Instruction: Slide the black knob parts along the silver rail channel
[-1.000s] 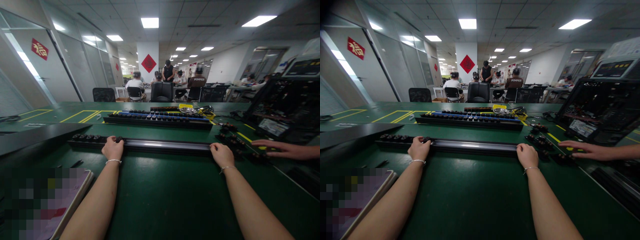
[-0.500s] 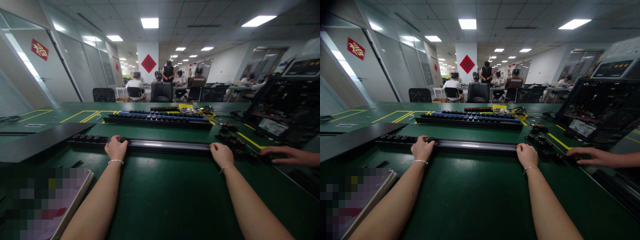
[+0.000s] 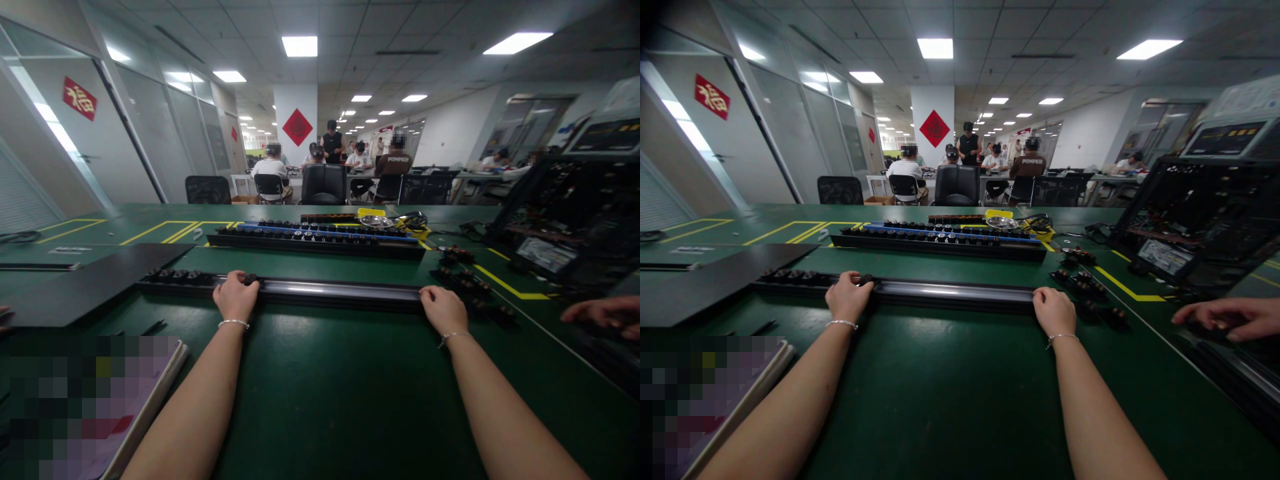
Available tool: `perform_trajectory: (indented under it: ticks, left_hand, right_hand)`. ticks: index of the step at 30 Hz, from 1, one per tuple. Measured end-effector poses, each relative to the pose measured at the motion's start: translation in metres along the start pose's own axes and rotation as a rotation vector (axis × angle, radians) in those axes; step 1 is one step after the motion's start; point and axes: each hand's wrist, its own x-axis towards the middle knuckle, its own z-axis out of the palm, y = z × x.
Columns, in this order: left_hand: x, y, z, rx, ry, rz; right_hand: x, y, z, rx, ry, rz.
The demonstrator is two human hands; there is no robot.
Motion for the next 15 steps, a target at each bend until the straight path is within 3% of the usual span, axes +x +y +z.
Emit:
perform_trajectory:
  ticks: [15]
  left_hand:
    - [0.0011, -0.0024, 0.0035, -0.001, 0.005, 0.011]
  right_hand:
    - [-0.0006, -0.0008, -0.0001, -0.012, -0.005, -0.004]
